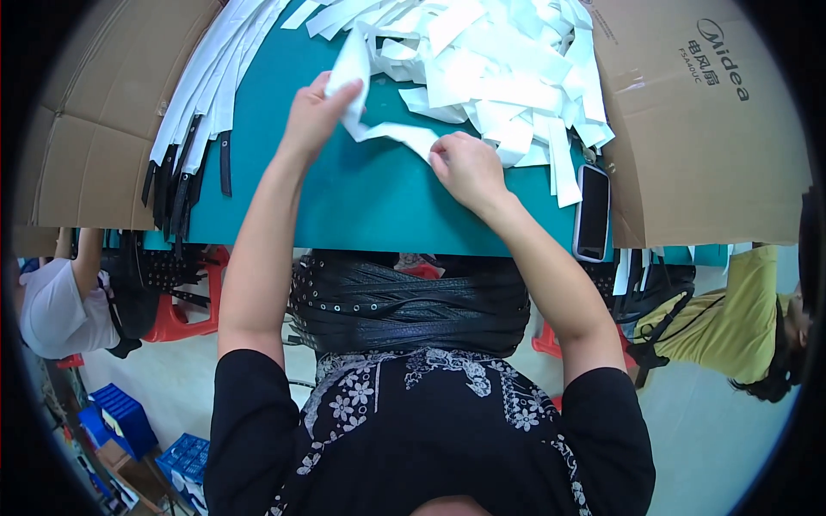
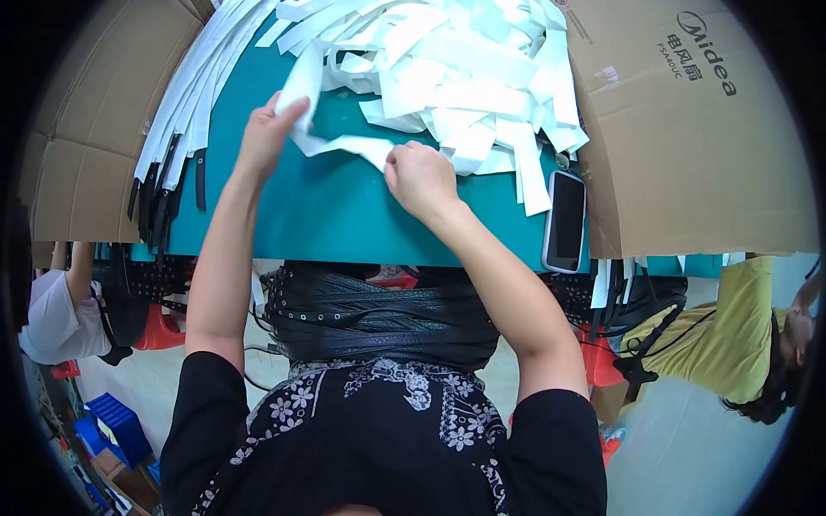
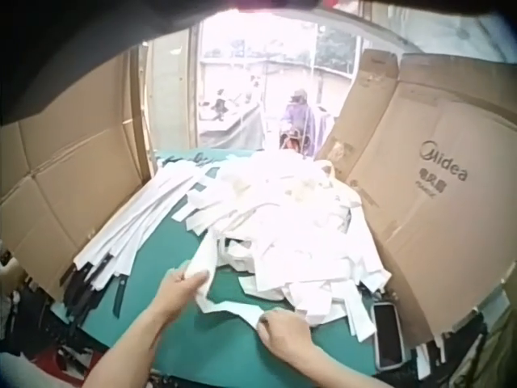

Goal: Wrapping white protective tape around long black components at a factory assembly station.

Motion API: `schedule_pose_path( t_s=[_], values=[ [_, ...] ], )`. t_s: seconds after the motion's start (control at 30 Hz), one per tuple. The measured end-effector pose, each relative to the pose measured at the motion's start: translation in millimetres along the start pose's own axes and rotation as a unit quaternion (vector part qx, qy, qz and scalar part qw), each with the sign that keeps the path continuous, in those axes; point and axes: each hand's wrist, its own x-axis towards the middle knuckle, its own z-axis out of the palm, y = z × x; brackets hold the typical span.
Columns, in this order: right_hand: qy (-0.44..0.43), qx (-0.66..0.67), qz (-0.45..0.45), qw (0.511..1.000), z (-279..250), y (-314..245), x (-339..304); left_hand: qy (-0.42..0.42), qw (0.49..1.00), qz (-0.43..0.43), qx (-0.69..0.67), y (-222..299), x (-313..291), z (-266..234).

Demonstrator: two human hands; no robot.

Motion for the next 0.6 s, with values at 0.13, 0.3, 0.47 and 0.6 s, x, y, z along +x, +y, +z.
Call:
schedule_pose_path(
  t_s=[0.13,0.3,0.47,0.6],
  values=[
    [0.182,0.145,-0.13,0.964,-11,-29,4,-0.057,0.966,-0.068,-0.241,24,6,14],
    [-0.025,0.295,-0.01,0.955,-3,-60,6,-0.127,0.952,-0.101,-0.261,38,7,53],
    [-0.14,0.707,0.244,0.649,-13,-69,-64,-0.031,0.934,-0.197,-0.295,6,50,39],
    [-0.21,0.576,0.173,0.771,-26,-47,-125,0.031,0.913,-0.27,-0.304,-28,95,31]
  ],
)
